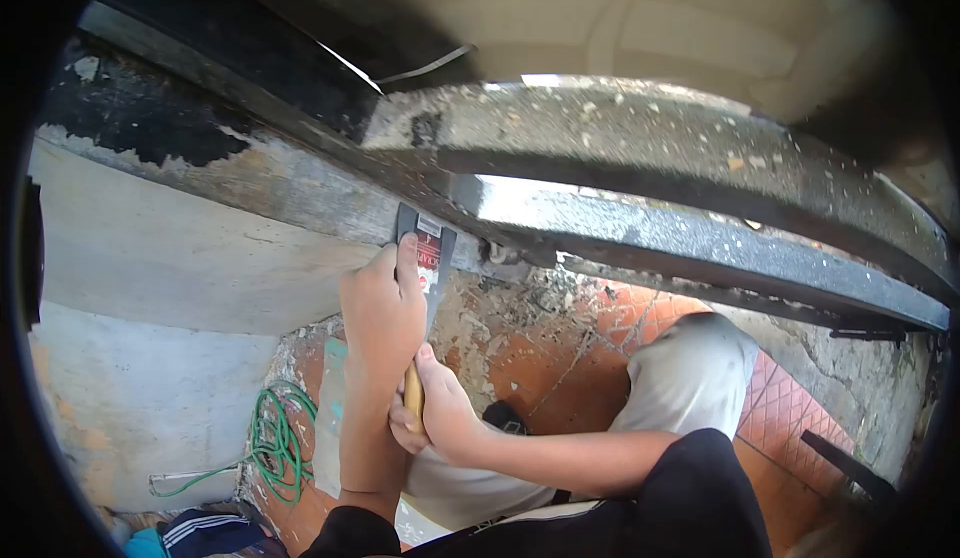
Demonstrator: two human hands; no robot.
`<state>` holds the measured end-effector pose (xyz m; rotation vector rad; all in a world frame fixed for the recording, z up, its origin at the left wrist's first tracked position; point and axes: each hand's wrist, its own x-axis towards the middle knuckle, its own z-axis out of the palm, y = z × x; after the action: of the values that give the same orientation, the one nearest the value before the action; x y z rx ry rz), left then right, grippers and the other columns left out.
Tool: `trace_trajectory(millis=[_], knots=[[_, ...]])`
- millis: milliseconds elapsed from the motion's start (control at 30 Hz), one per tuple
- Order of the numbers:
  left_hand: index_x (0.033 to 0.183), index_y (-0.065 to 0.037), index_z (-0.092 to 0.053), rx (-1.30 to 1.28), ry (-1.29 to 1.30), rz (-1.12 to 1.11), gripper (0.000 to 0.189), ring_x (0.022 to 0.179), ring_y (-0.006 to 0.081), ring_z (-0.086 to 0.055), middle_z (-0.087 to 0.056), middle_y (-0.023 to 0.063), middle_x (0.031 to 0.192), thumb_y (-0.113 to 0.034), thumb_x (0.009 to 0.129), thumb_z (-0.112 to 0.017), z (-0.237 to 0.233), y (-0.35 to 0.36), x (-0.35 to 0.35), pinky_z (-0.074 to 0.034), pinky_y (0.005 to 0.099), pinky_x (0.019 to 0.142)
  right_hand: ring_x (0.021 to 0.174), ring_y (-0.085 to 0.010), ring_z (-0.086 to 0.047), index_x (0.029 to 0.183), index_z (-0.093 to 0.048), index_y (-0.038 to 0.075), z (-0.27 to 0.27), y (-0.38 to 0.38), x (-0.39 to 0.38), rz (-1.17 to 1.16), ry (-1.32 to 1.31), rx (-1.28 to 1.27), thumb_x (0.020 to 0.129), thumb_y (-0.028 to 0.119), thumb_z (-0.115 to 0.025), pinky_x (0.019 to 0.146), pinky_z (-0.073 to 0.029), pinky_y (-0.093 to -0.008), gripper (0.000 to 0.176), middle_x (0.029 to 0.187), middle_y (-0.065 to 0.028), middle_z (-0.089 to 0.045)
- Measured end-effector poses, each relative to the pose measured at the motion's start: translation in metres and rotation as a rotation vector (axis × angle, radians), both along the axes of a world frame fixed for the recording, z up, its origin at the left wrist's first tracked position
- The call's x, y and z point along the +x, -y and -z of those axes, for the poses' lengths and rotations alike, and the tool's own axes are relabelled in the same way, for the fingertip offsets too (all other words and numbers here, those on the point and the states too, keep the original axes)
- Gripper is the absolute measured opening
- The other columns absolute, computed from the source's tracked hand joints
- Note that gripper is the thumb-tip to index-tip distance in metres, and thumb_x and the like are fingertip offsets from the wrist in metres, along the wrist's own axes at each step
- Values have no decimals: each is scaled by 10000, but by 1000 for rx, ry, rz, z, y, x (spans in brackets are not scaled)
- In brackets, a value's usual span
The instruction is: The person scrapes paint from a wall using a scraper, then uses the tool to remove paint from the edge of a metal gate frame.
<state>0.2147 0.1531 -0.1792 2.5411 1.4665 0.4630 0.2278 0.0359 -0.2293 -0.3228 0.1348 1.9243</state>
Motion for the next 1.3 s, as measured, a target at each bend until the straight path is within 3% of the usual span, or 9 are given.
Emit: trace_trajectory(millis=[300,500,567,800,867,900,967,1200,1300], knots=[[683,-7,-586,250,444,-145,328,384,254,-410,-469,121,482,-163,971,-558,-83,17,-2,-304,351,419,446,-132,-401,959,-395,58,-57,0,39,-104,215,436,1065,459,-256,432,-337,-252,437,647,-75,-451],[649,3,-535,126,611,-85,352,386,158,-346,-400,92,472,-165,955,-578,-94,23,-2,-261,323,423,478,-168,-446,1079,-410,71,-76,3,56,-202,40,507,1068,447,-211,434,-336,-267,426,659,-97,-472],[644,-1,-528,-34,599,-57,354,391,157,-345,-393,82,467,-186,937,-597,-107,32,-3,-270,314,427,440,-151,-425,1040,-378,63,-82,4,62,-240,-321,459,1081,394,-220,409,-325,-256,369,692,-100,-502],[642,4,-549,105,590,37,363,411,149,-431,-463,71,475,-216,930,-573,-106,29,-25,-310,304,436,443,-135,-430,1085,-409,52,-81,-3,57,-219,22,648,1085,340,-266,425,-358,-246,323,706,-90,-523],[670,16,-568,102,602,11,354,426,143,-437,-474,66,495,-217,937,-569,-106,28,-27,-323,298,441,751,-233,-582,999,-558,76,-83,-10,50,-204,113,587,956,387,-619,788,-497,-445,319,874,-7,-591],[685,22,-577,99,605,0,351,433,140,-440,-479,63,505,-218,941,-567,-107,28,-28,-329,295,443,751,-233,-582,999,-558,76,-86,-10,51,-207,117,592,956,387,-619,788,-497,-445,319,874,-7,-591],[713,33,-596,90,607,-26,346,448,135,-446,-490,58,525,-219,948,-563,-106,28,-31,-342,289,448,470,-113,-446,1160,-412,37,-99,-10,53,-11,508,803,1086,302,-277,464,-377,-231,307,716,-70,-530],[798,67,-651,67,608,-85,351,492,117,-464,-522,42,586,-222,970,-551,-112,27,-37,-380,270,463,519,-129,-455,1186,-410,47,-74,-23,30,-89,403,688,1064,420,-282,518,-372,-235,413,736,-83,-532],[617,52,-587,187,540,-23,384,365,108,-413,-450,15,426,-162,935,-604,-117,20,-39,-354,278,424,527,-87,-424,1221,-421,28,-51,-28,16,88,292,559,1067,317,-345,500,-354,-224,336,685,-27,-475]])
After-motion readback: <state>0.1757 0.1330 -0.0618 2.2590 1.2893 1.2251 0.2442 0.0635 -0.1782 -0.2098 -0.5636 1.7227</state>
